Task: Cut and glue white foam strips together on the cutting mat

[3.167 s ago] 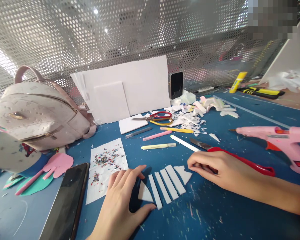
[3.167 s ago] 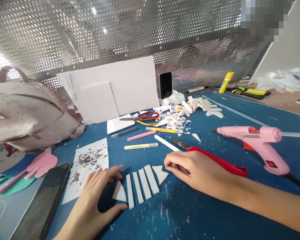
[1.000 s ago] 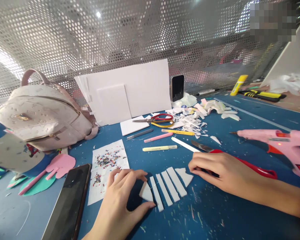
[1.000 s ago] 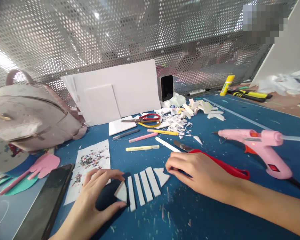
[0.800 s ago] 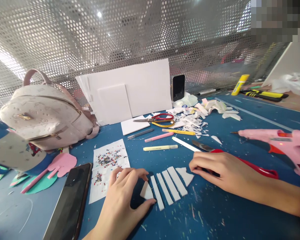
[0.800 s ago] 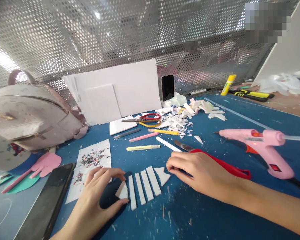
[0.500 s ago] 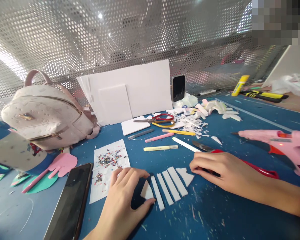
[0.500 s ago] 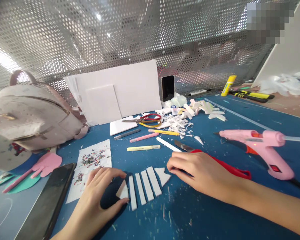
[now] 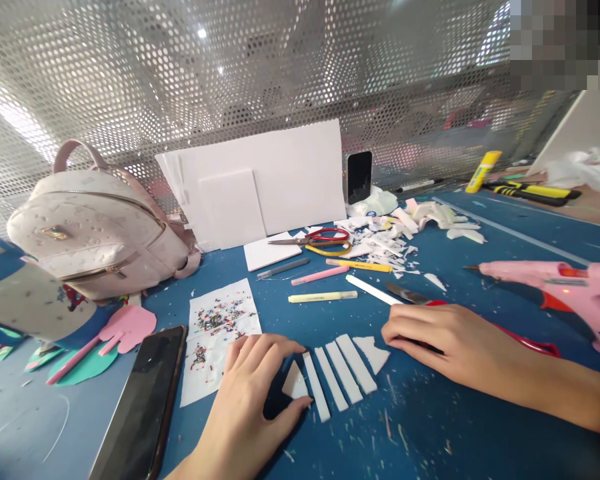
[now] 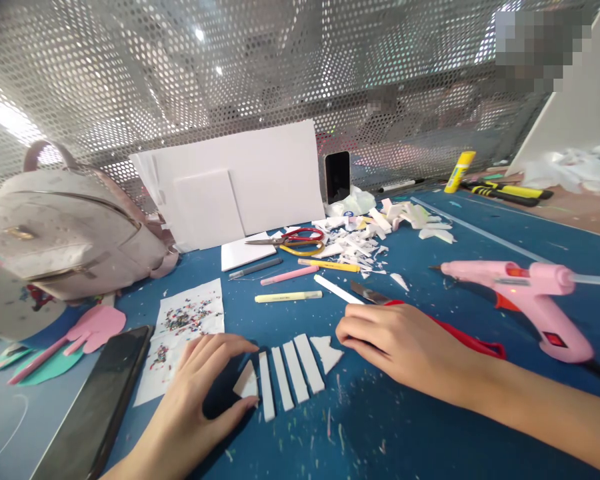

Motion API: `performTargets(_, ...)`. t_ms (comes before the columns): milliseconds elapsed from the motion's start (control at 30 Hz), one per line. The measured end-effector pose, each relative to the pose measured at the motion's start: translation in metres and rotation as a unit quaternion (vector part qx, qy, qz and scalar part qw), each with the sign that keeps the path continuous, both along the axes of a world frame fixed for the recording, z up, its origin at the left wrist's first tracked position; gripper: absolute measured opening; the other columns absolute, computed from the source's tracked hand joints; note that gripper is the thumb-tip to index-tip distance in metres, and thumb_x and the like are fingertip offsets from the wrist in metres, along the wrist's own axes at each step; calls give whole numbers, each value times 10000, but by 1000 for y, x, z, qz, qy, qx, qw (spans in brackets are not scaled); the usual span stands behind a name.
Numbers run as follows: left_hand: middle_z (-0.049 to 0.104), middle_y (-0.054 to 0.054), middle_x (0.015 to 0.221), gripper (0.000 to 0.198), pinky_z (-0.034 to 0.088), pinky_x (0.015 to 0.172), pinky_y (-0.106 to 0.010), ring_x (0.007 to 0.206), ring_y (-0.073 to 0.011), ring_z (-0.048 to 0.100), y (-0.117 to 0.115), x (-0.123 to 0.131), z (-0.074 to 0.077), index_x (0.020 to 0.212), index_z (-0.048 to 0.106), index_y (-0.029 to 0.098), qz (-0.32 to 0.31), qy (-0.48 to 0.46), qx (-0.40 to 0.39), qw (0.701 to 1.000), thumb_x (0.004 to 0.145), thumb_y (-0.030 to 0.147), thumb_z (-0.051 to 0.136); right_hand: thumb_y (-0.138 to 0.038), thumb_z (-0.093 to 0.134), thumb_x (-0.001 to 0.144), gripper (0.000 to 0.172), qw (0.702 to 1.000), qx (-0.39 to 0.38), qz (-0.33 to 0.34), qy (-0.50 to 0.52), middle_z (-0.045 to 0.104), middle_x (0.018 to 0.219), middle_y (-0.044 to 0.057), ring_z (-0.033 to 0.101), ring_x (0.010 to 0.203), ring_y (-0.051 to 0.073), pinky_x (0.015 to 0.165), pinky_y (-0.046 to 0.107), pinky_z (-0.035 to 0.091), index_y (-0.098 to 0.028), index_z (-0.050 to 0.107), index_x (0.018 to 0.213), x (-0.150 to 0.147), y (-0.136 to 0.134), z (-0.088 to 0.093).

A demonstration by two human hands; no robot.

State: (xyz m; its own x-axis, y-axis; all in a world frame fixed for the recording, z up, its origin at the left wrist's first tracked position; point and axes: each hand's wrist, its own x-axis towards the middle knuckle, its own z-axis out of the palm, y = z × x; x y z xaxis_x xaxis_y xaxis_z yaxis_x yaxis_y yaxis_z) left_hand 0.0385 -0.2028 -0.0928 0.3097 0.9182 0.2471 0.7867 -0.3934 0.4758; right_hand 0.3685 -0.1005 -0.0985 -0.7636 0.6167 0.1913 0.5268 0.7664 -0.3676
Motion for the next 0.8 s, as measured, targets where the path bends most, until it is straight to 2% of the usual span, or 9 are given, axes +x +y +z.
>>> performTargets(233,665,-8,1175,461,378,1037,-489,1077,-241,601,2,-1,1,1296,491,330,-7,14,-17,1000,901,139,635,-344,456,1084,243,1000,-3,-7,10,670,912,13,632,759,157,676,312,408,-265,664,984,-3,-1,2)
performTargets(467,649,24,1136,587,350,1029,-462,1062,-242,578,-3,4,-2,1302,470,369,26,-6,8,1000,828,157,743,-357,441,1091,258,1000,5,-3,11,667,912,8,629,749,149,672,304,411,-262,653,978,-2,0,2)
performTargets(800,622,41,1160,627,272,1067,-468,1073,-225,562,-5,7,0,1357,404,390,22,-17,2,1000,832,144,644,-325,464,1085,206,1000,10,10,14,668,933,9,634,765,149,680,300,422,-265,641,1001,1,1,-3)
